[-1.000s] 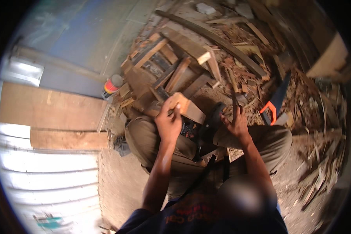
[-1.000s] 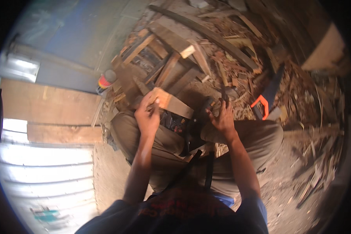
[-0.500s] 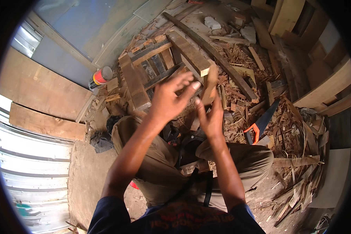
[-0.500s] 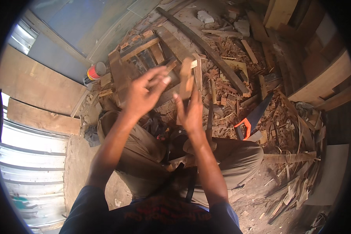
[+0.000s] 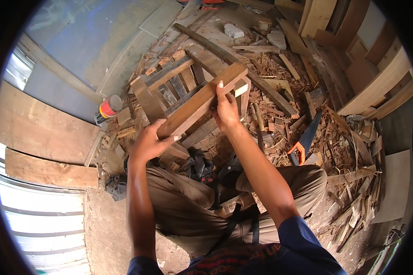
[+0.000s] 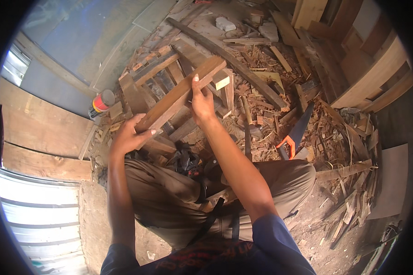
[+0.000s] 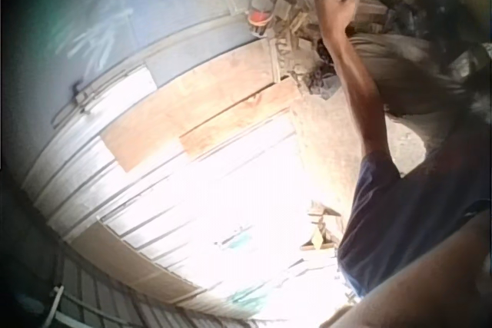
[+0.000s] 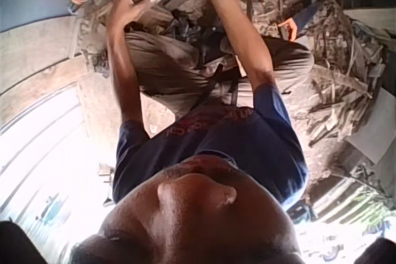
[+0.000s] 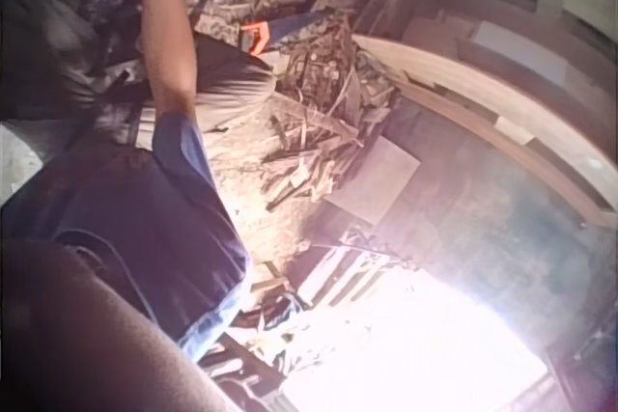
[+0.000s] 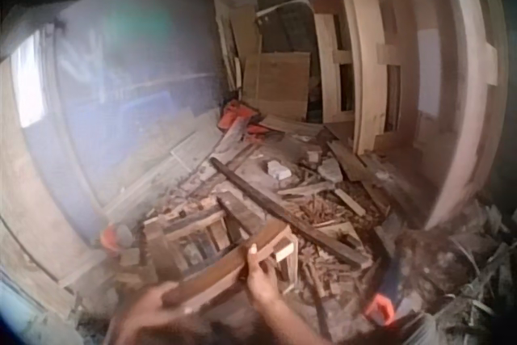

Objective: The person sits on the floor and uses a hand saw to cut and shape a small piece of wood. They repeatedly adjust the wood and saw, then switch to a larger hand saw to continue cutting the same piece.

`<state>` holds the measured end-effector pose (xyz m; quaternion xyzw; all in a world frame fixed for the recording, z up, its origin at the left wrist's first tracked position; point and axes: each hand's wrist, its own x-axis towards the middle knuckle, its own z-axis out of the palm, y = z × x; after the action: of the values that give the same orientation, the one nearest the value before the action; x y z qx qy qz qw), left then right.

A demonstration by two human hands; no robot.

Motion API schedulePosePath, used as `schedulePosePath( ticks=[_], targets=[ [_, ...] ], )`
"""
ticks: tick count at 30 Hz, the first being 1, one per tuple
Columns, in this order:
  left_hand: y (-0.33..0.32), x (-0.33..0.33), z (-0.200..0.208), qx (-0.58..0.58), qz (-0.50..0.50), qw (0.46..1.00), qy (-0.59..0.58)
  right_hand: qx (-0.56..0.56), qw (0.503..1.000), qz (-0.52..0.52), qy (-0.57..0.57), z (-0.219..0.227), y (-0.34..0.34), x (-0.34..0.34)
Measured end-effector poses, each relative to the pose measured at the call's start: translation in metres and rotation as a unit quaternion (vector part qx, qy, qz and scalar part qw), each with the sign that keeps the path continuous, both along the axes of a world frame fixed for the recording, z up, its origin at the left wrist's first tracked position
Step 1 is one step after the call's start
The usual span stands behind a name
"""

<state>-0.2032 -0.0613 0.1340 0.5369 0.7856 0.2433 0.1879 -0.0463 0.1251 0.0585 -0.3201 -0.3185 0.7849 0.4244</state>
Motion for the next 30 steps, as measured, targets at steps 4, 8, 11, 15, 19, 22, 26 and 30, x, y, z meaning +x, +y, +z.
schedulePosePath(
  ticks=[4,8,11,15,19,22,26,30],
  targets=[
    [0.011,-0.013,-0.004,-0.045,0.039,0.998,0.024,-0.010,0.997,0.028,-0.076,-0.025,0.013,-0.013],
    [0.027,-0.020,-0.029,-0.033,0.017,0.987,0.153,0.022,0.986,0.092,-0.138,-0.034,0.024,-0.004],
    [0.044,-0.002,-0.029,-0.069,0.006,0.979,0.193,0.026,0.978,0.108,-0.175,-0.035,0.022,0.026],
    [0.050,-0.011,-0.041,-0.048,-0.020,0.981,0.184,0.067,0.976,0.055,-0.199,-0.041,0.042,0.073],
    [0.051,-0.009,-0.039,-0.050,-0.015,0.983,0.175,0.120,0.968,-0.063,-0.210,-0.052,0.065,0.091],
    [0.051,-0.015,-0.040,-0.039,-0.016,0.991,0.125,0.179,0.940,-0.108,-0.270,-0.059,0.078,0.092],
    [0.040,-0.034,-0.036,0.016,0.037,0.998,0.041,0.322,0.893,-0.151,-0.277,-0.074,0.065,0.089],
    [0.033,-0.079,-0.027,-0.034,0.110,0.989,0.087,0.319,0.909,-0.109,-0.245,-0.059,0.029,0.091]
  ],
)
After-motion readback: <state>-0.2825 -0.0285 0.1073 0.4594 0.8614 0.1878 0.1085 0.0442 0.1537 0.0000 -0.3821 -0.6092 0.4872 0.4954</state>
